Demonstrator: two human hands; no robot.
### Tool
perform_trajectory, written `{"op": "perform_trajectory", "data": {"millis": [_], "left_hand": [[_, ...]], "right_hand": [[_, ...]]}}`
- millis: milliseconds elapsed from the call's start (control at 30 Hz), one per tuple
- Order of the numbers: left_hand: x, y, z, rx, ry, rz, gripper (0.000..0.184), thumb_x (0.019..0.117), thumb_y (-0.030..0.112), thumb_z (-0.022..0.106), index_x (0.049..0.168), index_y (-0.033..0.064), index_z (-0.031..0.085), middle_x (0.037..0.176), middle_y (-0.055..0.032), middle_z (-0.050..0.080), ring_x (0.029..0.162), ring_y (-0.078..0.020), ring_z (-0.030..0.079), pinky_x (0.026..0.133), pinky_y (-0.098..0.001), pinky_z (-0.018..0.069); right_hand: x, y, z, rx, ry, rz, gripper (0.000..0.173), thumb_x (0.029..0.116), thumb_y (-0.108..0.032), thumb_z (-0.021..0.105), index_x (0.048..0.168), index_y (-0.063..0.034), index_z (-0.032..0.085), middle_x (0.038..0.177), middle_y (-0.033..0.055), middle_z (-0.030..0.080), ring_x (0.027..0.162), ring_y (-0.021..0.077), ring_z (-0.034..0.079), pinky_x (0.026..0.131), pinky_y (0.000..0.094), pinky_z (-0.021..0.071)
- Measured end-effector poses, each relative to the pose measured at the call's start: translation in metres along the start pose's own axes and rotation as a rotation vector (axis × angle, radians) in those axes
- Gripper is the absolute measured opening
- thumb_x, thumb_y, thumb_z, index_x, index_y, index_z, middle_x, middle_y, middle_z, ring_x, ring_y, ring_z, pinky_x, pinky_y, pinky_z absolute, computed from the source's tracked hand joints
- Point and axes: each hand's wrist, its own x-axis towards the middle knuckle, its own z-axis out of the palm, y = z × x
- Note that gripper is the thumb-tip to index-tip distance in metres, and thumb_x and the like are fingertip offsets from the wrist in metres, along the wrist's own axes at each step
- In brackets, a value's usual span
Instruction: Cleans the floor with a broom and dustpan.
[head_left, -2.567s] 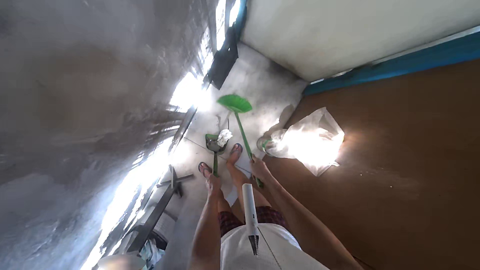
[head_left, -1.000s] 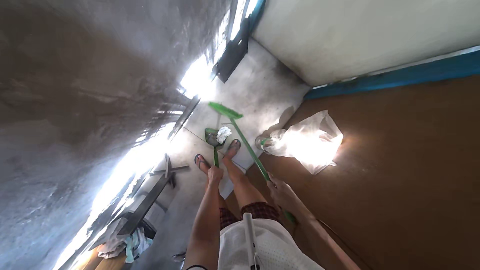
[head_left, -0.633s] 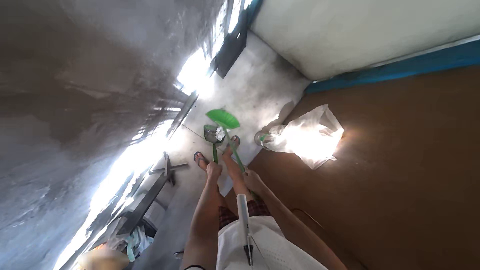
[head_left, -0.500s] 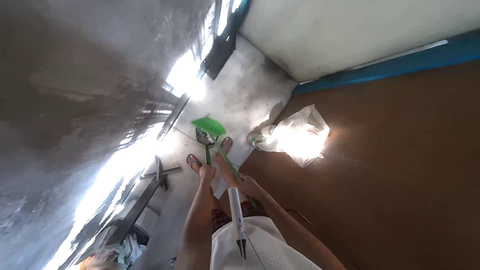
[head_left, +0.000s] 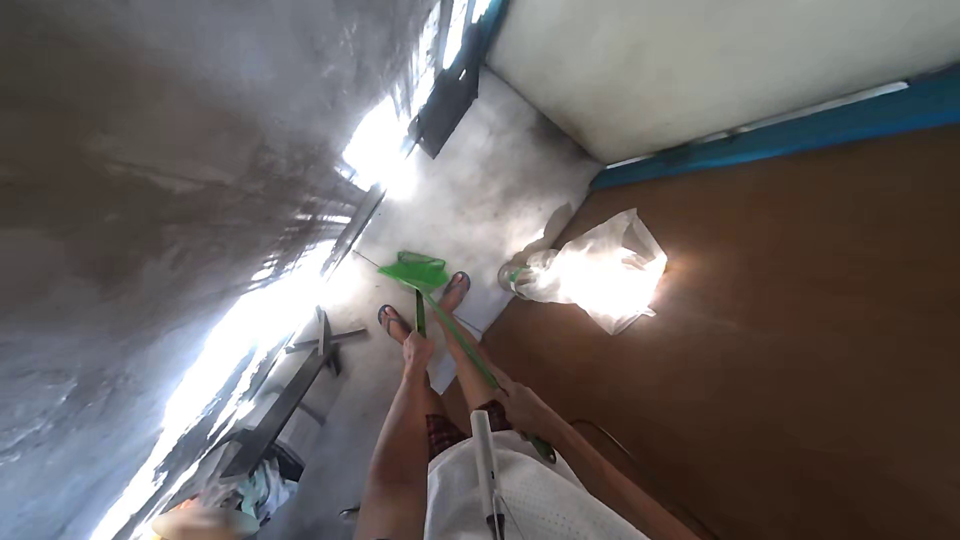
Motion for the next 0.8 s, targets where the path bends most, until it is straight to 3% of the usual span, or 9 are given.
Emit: {"op": "perform_trajectory", "data": {"millis": [100, 233, 500, 667, 800], "left_hand": [[-0.002, -0.018, 0.004, -0.011, -0.031, 0.010, 0.048, 0.0947, 0.033, 0.068, 0.131, 0.0021, 0.063, 0.127, -0.0207, 0.067, 0.120, -0.0351, 0.065, 0.102, -0.0564, 0.0525], [-0.008, -0.044, 0.009, -0.018, -0.046, 0.016, 0.049, 0.0958, 0.033, 0.066, 0.136, 0.0065, 0.061, 0.128, -0.0191, 0.068, 0.120, -0.0352, 0.066, 0.101, -0.0572, 0.0529], [-0.015, -0.077, 0.013, -0.077, -0.004, 0.073, 0.048, 0.0981, 0.035, 0.065, 0.139, 0.0113, 0.059, 0.124, -0.0177, 0.070, 0.115, -0.0347, 0.068, 0.098, -0.0576, 0.0546], [-0.022, -0.079, -0.004, -0.136, 0.047, 0.140, 0.050, 0.0966, 0.029, 0.069, 0.142, 0.0106, 0.058, 0.124, -0.0198, 0.070, 0.114, -0.0358, 0.069, 0.098, -0.0580, 0.0542], [-0.037, -0.070, -0.033, -0.117, 0.051, 0.153, 0.047, 0.0991, 0.029, 0.063, 0.143, 0.0122, 0.056, 0.122, -0.0194, 0.070, 0.112, -0.0362, 0.069, 0.096, -0.0585, 0.0547]], "right_hand": [[-0.020, 0.003, -0.001, 0.008, -0.003, 0.027, 0.053, 0.1122, -0.038, 0.033, 0.164, -0.0333, 0.023, 0.091, 0.0134, 0.061, 0.060, 0.0238, 0.058, 0.057, 0.0435, 0.0538], [-0.057, 0.004, -0.010, 0.101, 0.007, 0.078, 0.054, 0.1121, -0.040, 0.035, 0.164, -0.0310, 0.026, 0.083, 0.0106, 0.060, 0.055, 0.0205, 0.056, 0.052, 0.0386, 0.0522], [-0.135, -0.001, -0.020, 0.634, 0.085, 0.061, 0.050, 0.1117, -0.035, 0.040, 0.161, -0.0313, 0.034, 0.072, 0.0037, 0.052, 0.044, 0.0134, 0.045, 0.038, 0.0283, 0.0427], [-0.130, -0.002, -0.004, 0.895, 0.180, -0.054, 0.050, 0.1128, -0.034, 0.036, 0.162, -0.0295, 0.031, 0.071, 0.0047, 0.053, 0.043, 0.0124, 0.044, 0.037, 0.0267, 0.0402], [-0.105, -0.003, 0.000, 1.026, 0.202, -0.076, 0.050, 0.1129, -0.034, 0.033, 0.162, -0.0270, 0.031, 0.072, 0.0034, 0.053, 0.044, 0.0103, 0.042, 0.037, 0.0248, 0.0386]]}}
